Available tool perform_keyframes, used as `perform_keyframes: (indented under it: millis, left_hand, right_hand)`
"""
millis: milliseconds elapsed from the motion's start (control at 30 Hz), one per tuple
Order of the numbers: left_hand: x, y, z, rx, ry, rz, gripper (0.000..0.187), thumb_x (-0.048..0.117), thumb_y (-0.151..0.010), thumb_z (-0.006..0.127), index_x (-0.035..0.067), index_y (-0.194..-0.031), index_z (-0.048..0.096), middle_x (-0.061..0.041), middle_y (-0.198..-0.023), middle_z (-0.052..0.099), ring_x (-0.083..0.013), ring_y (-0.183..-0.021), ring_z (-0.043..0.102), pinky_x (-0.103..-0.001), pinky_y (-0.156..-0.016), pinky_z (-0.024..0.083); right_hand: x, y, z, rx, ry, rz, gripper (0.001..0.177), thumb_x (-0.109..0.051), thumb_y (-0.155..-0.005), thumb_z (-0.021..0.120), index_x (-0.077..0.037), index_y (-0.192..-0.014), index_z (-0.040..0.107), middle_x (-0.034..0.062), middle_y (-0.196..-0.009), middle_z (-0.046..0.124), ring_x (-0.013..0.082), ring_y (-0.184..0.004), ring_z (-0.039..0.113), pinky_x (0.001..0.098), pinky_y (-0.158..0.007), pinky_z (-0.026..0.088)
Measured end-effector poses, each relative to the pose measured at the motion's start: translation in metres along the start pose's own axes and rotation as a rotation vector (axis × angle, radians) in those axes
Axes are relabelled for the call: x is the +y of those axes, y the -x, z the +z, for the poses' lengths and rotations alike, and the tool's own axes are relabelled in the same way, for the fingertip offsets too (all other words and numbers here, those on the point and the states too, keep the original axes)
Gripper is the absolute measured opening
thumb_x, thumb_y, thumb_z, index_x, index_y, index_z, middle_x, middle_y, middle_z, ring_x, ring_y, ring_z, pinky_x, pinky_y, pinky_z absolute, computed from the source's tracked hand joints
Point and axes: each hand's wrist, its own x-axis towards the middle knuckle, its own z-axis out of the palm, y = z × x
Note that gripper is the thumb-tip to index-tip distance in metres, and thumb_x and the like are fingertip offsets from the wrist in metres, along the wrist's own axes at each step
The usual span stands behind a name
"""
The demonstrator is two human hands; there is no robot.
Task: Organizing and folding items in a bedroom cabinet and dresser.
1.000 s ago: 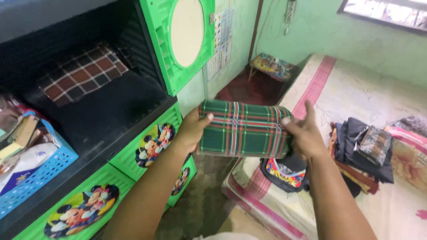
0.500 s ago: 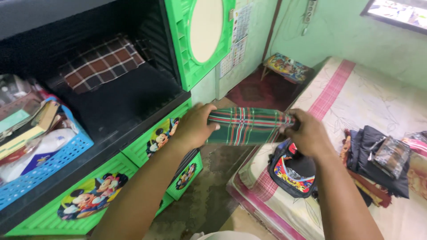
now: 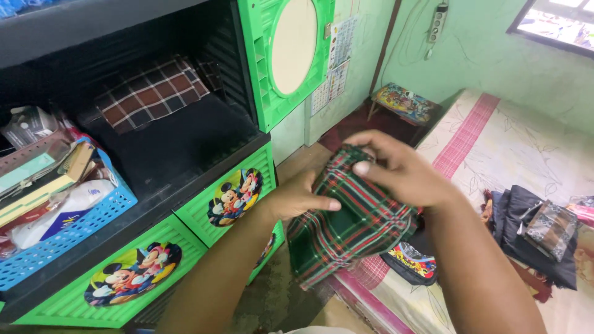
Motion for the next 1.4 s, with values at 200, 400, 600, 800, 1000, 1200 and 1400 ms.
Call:
perform_keyframes:
  millis: [200,400,600,800,1000,1200,1400]
  left_hand:
    - [-0.009,-0.002,-0.006,0.107,0.599,0.185,0.058,0.017,-0.086,0.084,0.0,-0.136,0.058,-0.011,-0.126,0.07,-0.0232,-0.115,0.066,-0.044,-0.105,0.051]
    - [-0.037,-0.039,0.015,0.624,0.197,0.241,0.078,0.027,-0.092,0.076,-0.005,-0.149,0.034,-0.017,-0.137,0.062,-0.0278,-0.124,0.061,-0.044,-0.108,0.048]
    - [-0.012,-0.029,0.072,0.557,-0.782,0.016,0.118,0.046,-0.082,0.083,0.002,-0.159,0.005,-0.03,-0.167,0.004,-0.0475,-0.155,0.003,-0.062,-0.121,0.012]
    - [-0.054,-0.035,0.063,0.436,-0.652,0.101,0.104,0.03,-0.088,0.068,0.007,-0.164,0.002,-0.027,-0.172,-0.006,-0.0468,-0.158,-0.006,-0.068,-0.12,0.001]
    - [-0.064,-0.043,0.054,0.426,-0.258,0.281,0.091,0.024,-0.095,0.056,0.004,-0.167,0.003,-0.027,-0.175,-0.004,-0.043,-0.164,-0.006,-0.051,-0.129,0.003]
    - [-0.03,-0.041,0.098,0.549,-0.638,0.06,0.091,0.038,-0.094,0.051,0.002,-0.164,0.005,-0.026,-0.171,0.0,-0.0449,-0.158,-0.001,-0.061,-0.121,0.001]
    - [-0.058,-0.036,0.104,0.472,-0.841,0.29,0.081,0.04,-0.105,0.038,-0.003,-0.165,0.006,-0.03,-0.175,0.0,-0.0494,-0.162,-0.001,-0.073,-0.121,-0.004]
  right_hand:
    - [0.165,0.028,-0.034,0.007,-1.047,-0.034,0.13,-0.095,-0.086,0.05,0.002,-0.172,0.041,0.0269,-0.143,0.064,0.0205,-0.084,0.059,0.0282,-0.057,0.044]
    - [0.084,0.021,0.055,0.316,-0.715,0.08,0.077,-0.03,-0.086,0.075,-0.002,-0.148,0.041,0.0128,-0.131,0.063,0.0229,-0.113,0.066,0.044,-0.098,0.055]
    - [0.116,0.01,0.062,0.514,-0.915,0.293,0.045,-0.016,-0.101,0.056,-0.013,-0.146,0.053,0.0066,-0.124,0.069,0.0193,-0.103,0.068,0.0366,-0.091,0.055]
    - [0.113,0.016,0.062,0.46,-1.069,0.211,0.039,-0.022,-0.105,0.05,-0.012,-0.142,0.053,0.007,-0.123,0.069,0.02,-0.104,0.069,0.038,-0.092,0.057]
    - [0.096,0.015,0.06,0.533,-0.872,0.373,0.045,-0.028,-0.105,0.05,-0.013,-0.147,0.053,0.0066,-0.122,0.069,0.0179,-0.102,0.067,0.0358,-0.088,0.056]
    - [0.113,0.01,0.076,0.496,-0.863,0.236,0.052,-0.032,-0.101,0.052,-0.014,-0.15,0.049,0.0031,-0.136,0.066,0.0161,-0.123,0.06,0.0337,-0.107,0.045]
    - [0.126,0.017,0.067,0.435,-1.104,0.242,0.052,-0.038,-0.099,0.058,-0.013,-0.143,0.047,0.0058,-0.134,0.063,0.0239,-0.125,0.058,0.0424,-0.108,0.045]
